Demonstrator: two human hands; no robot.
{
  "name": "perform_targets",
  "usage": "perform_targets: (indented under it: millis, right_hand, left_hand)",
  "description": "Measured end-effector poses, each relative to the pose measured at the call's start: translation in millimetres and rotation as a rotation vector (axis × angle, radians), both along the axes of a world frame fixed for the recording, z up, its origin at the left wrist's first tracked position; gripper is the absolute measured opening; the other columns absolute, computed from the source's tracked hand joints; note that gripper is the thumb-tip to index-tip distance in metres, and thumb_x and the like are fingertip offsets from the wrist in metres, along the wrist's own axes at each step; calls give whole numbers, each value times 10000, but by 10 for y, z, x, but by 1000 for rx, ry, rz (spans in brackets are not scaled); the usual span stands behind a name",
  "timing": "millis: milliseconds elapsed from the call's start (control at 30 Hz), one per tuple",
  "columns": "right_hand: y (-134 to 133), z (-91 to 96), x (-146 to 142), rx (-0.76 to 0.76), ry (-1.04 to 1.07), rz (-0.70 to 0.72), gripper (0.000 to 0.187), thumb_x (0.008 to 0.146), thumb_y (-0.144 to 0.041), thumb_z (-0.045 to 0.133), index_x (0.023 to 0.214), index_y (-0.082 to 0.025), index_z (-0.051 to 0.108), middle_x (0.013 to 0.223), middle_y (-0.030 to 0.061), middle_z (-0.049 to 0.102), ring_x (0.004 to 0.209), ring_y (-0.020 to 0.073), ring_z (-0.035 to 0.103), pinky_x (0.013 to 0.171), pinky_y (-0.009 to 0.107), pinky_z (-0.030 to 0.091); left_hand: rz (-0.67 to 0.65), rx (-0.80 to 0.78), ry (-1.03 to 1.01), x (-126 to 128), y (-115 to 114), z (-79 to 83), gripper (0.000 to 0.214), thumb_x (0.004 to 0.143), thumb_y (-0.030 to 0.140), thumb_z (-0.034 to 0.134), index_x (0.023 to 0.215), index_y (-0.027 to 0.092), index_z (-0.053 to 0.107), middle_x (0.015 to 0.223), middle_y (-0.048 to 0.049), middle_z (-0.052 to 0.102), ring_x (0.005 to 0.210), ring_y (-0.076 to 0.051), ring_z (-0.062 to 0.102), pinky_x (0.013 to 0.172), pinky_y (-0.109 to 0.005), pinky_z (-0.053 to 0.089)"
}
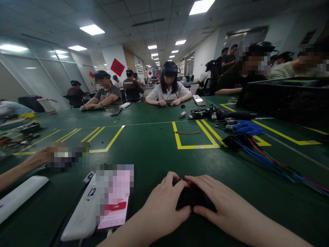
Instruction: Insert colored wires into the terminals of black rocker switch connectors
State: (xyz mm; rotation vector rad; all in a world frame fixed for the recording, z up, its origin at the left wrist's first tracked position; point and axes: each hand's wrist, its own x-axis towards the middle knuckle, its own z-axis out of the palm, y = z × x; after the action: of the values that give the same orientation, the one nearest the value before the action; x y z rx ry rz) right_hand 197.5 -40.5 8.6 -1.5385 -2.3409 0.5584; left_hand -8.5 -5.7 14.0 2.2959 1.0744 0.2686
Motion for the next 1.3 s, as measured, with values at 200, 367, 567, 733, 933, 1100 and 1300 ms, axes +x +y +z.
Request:
perform_targets:
  millis: [200, 367, 567, 733, 933, 1100, 1300]
  right_hand:
    - [74, -24, -100, 32, 63, -12, 419, 829, -203, 611, 1244, -208, 552, 1210, 85, 617, 1106, 237, 559, 949, 423, 463]
    - [334, -75, -25, 105, 28, 8, 361, 858, -197, 598, 1216, -204, 556, 1204, 90, 603, 1122, 245, 541, 961, 452, 449]
    - [1063, -131, 30, 190, -40, 31, 354, 920, -350, 588, 1234, -188, 555, 1245, 95, 564, 1026, 240, 592, 836, 460, 505]
    - [1417, -152, -105, 287, -114, 2, 353, 923, -352, 585, 1234, -189, 555, 1236, 94, 567, 1007, 233, 598, 820, 447, 513]
    - [1280, 17, 293, 416, -243, -225, 336, 930, -353, 573, 1231, -205, 560, 1260, 96, 557, 1023, 231, 590, 839, 449, 505]
    - [960, 148, 1168, 400, -350, -624, 366, 919, -350, 589, 1245, -188, 548, 1254, 98, 557, 1031, 244, 589, 836, 463, 505]
    - [856, 12, 1667, 99, -418, -793, 342, 923, -356, 583, 1220, -187, 562, 1212, 91, 579, 981, 225, 605, 800, 433, 522]
  left_hand:
    - [45, -2, -2, 9, -15, -20, 453, 797, 235, 530, 1249, 255, 497, 1273, -54, 443, 1062, -218, 550, 964, -357, 454]
    - [125, 28, 0, 20, -8, -5, 636, 811, 269, 527, 1418, 273, 337, 1390, -64, 375, 1160, -238, 517, 995, -362, 438]
    - [144, 14, 40, 9, -7, 0, 663, 824, 315, 530, 1452, 305, 317, 1443, -52, 341, 1177, -264, 519, 987, -393, 451]
    - [133, -5, 72, 14, 3, -18, 644, 816, 302, 551, 1433, 321, 368, 1435, -54, 360, 1162, -279, 529, 962, -415, 468]
    - [121, 4, 69, 34, 10, -19, 632, 822, 296, 553, 1430, 282, 381, 1416, -74, 386, 1187, -272, 510, 999, -414, 442]
    - [111, 3, 47, 16, -1, -17, 630, 838, 334, 551, 1438, 300, 362, 1421, -62, 382, 1205, -273, 492, 1002, -425, 444]
    - [83, 8, 40, 10, -6, 5, 629, 847, 342, 552, 1443, 291, 358, 1418, -56, 392, 1211, -259, 486, 1015, -409, 434]
